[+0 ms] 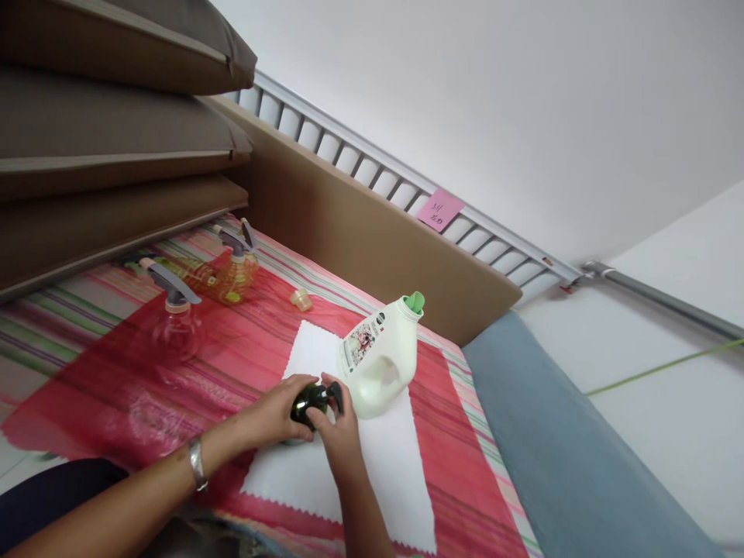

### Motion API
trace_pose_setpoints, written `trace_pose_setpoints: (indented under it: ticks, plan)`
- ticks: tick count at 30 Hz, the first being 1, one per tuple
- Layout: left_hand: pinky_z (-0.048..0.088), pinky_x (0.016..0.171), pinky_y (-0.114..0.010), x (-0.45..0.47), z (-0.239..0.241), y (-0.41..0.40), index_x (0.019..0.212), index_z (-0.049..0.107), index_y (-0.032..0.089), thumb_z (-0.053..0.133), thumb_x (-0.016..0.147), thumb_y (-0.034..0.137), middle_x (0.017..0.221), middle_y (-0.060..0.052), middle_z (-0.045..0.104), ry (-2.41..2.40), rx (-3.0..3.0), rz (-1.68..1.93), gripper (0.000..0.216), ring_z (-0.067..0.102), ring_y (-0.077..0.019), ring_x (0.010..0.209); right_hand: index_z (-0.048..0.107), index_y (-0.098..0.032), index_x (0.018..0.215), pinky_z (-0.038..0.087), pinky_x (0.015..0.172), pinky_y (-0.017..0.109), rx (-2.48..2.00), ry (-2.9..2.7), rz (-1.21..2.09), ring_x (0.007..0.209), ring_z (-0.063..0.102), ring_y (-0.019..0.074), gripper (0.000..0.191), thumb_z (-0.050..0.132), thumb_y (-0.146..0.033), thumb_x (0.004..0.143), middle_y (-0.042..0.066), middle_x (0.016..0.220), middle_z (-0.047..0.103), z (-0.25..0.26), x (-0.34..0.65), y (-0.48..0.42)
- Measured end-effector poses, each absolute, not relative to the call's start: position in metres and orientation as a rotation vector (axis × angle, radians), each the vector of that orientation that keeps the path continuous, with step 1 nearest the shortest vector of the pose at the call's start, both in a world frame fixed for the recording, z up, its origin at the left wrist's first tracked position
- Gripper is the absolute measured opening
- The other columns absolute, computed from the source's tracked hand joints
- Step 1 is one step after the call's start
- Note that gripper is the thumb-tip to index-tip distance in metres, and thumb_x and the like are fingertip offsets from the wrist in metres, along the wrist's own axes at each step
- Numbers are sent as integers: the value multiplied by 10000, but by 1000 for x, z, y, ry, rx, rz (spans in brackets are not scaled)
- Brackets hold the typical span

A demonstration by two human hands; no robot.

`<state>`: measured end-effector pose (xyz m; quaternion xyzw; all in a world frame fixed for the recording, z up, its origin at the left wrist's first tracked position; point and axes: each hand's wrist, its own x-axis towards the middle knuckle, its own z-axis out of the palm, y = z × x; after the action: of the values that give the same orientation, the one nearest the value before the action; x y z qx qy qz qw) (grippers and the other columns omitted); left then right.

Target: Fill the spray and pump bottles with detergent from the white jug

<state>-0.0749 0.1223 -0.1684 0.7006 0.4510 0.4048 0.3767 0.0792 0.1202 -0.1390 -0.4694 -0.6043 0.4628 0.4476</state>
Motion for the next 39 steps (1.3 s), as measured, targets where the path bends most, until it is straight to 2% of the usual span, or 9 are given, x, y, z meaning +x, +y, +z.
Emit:
trace_pose_setpoints:
  ticks: [6,10,15,19,24,29,33,37,39]
  plan:
    - [394,911,-343,-77,-166,122,1217,456,275,773,492,303,1188,-48,529,1101,1783,1051,792,490,-244,1082,593,-192,998,369,970,435,-1290,-1651,1045,1040,544,249,312,632,-245,693,63,1050,638,-129,77,122]
    - [397,903,-362,-77,-166,121,1200,473,229,774,478,345,1183,-75,530,1167,1772,1017,791,494,-261,1063,515,-217,1154,338,1002,423,-1286,-1692,1033,1149,473,240,433,593,-264,731,71,1231,542,-127,78,122]
    - [395,904,-354,-77,-167,122,1219,456,263,780,473,352,1191,-59,529,1140,1790,1028,819,488,-257,1076,579,-182,1039,340,997,446,-1376,-1717,928,1087,517,264,370,630,-251,679,81,1102,615,-123,76,122]
    - [402,893,-362,-78,-165,121,1206,465,225,776,477,372,1181,-82,534,1164,1772,1005,806,499,-264,1058,487,-213,1192,325,1015,435,-1325,-1766,956,1176,447,252,506,607,-251,702,77,1272,508,-124,77,123]
    - [409,878,-349,-79,-162,118,1182,480,235,772,490,345,1155,-65,548,1136,1786,1016,759,498,-259,1061,536,-184,1100,346,990,449,-1454,-1762,868,1104,501,271,474,657,-252,648,84,1142,592,-128,78,122]
    - [408,878,-350,-79,-163,120,1145,500,226,777,469,354,1147,-64,554,1144,1776,1019,741,507,-254,1048,473,-214,1198,356,985,416,-1361,-1825,958,1140,478,238,480,573,-286,733,67,1240,529,-123,78,121]
    - [390,912,-358,-78,-166,121,1187,480,237,776,473,339,1191,-67,535,1151,1774,1023,780,488,-259,1086,566,-197,1063,379,947,426,-1469,-1851,812,1030,542,254,413,650,-267,665,55,1050,630,-117,77,122]
    - [394,908,-375,-77,-167,121,1204,469,227,776,471,362,1194,-83,534,1163,1777,1006,806,493,-270,1077,497,-227,1186,368,970,408,-1344,-1834,923,1105,507,236,478,596,-274,721,52,1198,565,-118,77,121]
    - [393,910,-369,-78,-167,121,1203,469,240,780,466,348,1197,-75,531,1152,1778,1016,807,490,-267,1083,538,-215,1135,375,961,415,-1382,-1822,892,1075,526,245,433,601,-289,714,56,1137,601,-120,77,121]
